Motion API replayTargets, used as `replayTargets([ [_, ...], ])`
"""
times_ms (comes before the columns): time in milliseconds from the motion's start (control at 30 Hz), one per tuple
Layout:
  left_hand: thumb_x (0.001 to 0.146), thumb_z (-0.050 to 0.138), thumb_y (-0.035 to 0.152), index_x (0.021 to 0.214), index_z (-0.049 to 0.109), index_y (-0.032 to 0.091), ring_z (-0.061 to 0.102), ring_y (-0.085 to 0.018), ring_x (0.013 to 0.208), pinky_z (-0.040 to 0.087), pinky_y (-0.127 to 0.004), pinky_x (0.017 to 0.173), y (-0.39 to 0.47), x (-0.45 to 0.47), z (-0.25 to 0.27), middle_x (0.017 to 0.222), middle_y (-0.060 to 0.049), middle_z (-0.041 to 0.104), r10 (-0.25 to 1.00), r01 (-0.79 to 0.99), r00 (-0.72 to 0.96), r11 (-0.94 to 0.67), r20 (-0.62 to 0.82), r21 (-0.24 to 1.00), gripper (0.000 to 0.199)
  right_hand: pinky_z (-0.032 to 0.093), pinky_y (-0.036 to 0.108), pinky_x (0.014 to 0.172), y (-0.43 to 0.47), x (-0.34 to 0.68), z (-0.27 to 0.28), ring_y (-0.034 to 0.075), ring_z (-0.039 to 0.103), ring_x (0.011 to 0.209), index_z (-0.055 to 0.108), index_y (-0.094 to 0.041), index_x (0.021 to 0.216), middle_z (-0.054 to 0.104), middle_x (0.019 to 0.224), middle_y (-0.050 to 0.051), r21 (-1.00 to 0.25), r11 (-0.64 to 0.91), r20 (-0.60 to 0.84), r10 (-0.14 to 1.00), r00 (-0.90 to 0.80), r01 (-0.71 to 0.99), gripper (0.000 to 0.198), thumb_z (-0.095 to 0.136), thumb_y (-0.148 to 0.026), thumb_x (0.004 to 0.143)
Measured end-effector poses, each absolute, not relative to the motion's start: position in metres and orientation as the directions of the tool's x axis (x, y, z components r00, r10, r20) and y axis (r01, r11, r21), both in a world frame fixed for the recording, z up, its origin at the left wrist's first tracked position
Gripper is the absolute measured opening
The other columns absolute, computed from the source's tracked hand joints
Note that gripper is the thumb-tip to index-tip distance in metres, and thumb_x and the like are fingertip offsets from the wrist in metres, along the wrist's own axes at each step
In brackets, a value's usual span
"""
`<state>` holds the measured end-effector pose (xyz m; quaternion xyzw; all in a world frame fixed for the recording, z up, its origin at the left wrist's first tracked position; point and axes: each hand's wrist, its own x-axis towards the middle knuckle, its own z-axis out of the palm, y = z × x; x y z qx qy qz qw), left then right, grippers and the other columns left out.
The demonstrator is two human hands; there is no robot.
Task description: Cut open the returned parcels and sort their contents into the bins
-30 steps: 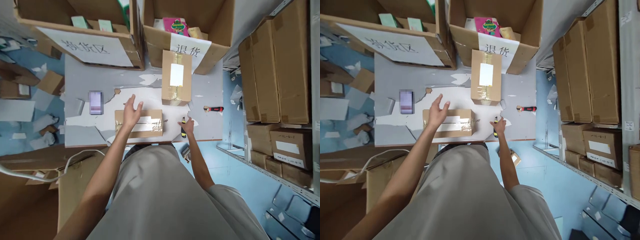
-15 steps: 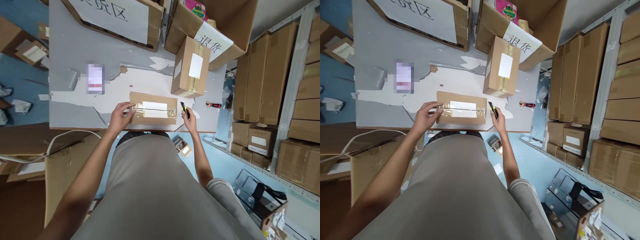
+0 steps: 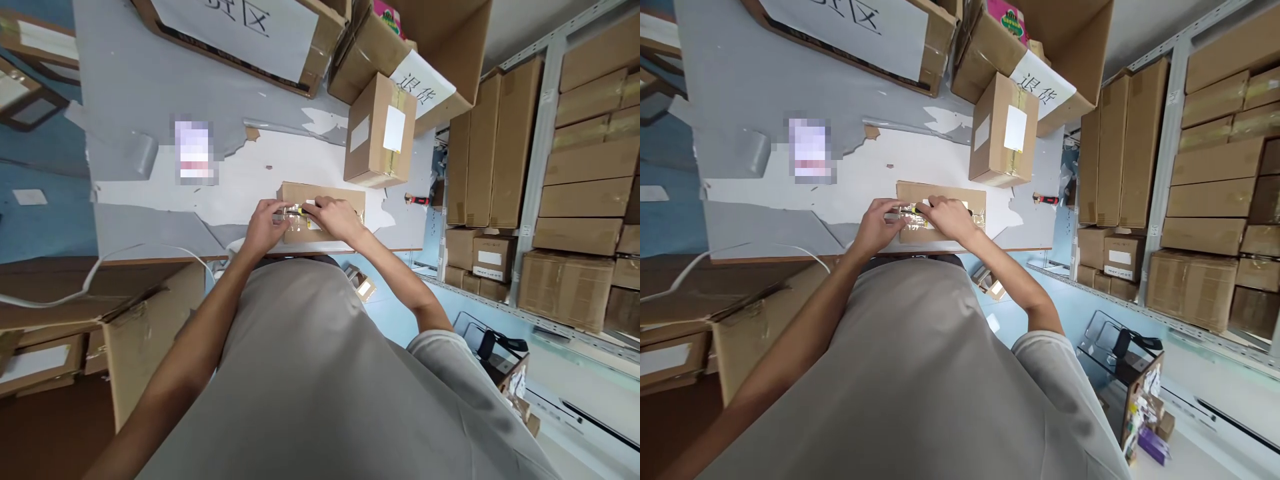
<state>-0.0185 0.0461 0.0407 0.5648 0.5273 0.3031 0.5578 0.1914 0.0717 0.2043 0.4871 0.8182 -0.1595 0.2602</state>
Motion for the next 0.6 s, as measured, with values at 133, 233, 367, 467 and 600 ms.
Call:
replayTargets([
  [133,0.092,0.083,0.030,0.139,0.085,0.023,0.076,-0.029,0.116,0.073,-0.044,0.100,0.046,-0.016,0.039,0.143,-0.014,0.067,0.937,0.230,0.249,0.188,-0.245,0.955,0.048,0.052,0.037,0.093,0.071,0.188,0.203,0.032,0.073,0.128,0.069,-0.024,0.163,0.078,0.141,0.018,0.052,0.486,-0.613,0.705,-0.356,0.873,0.045,0.039,-0.033,0.130],
  [233,0.090,0.083,0.033,0.138,0.086,0.024,0.075,-0.030,0.116,0.074,-0.043,0.098,0.046,-0.015,0.038,0.144,-0.014,0.068,0.938,0.214,0.247,0.193,-0.244,0.958,0.048,0.054,0.038,0.093,0.071,0.184,0.204,0.032,0.073,0.128,0.067,-0.023,0.164,0.077,0.141,0.019,0.077,0.493,-0.627,0.700,-0.343,0.866,0.046,0.037,-0.027,0.129],
  [367,0.088,0.082,0.031,0.137,0.086,0.023,0.075,-0.030,0.115,0.074,-0.042,0.097,0.047,-0.014,0.039,0.142,-0.014,0.068,0.938,0.217,0.233,0.207,-0.257,0.954,0.049,0.055,0.040,0.095,0.074,0.173,0.210,0.034,0.072,0.129,0.067,-0.018,0.163,0.076,0.141,0.022,0.071,0.519,-0.650,0.672,-0.356,0.852,0.047,0.039,-0.016,0.125],
  [467,0.088,0.083,0.030,0.138,0.086,0.023,0.075,-0.029,0.115,0.073,-0.042,0.096,0.048,-0.014,0.041,0.142,-0.014,0.068,0.936,0.232,0.231,0.214,-0.267,0.949,0.050,0.055,0.041,0.094,0.076,0.164,0.211,0.035,0.072,0.129,0.068,-0.013,0.160,0.077,0.139,0.024,0.054,0.542,-0.653,0.655,-0.381,0.839,0.050,0.036,-0.010,0.122],
  [600,0.090,0.083,0.033,0.137,0.086,0.022,0.075,-0.029,0.115,0.074,-0.043,0.096,0.048,-0.016,0.043,0.144,-0.015,0.068,0.936,0.251,0.221,0.216,-0.273,0.944,0.049,0.054,0.042,0.096,0.077,0.176,0.207,0.034,0.071,0.127,0.078,-0.010,0.147,0.079,0.139,0.026,0.066,0.516,-0.646,0.674,-0.358,0.854,0.051,0.036,-0.004,0.119],
])
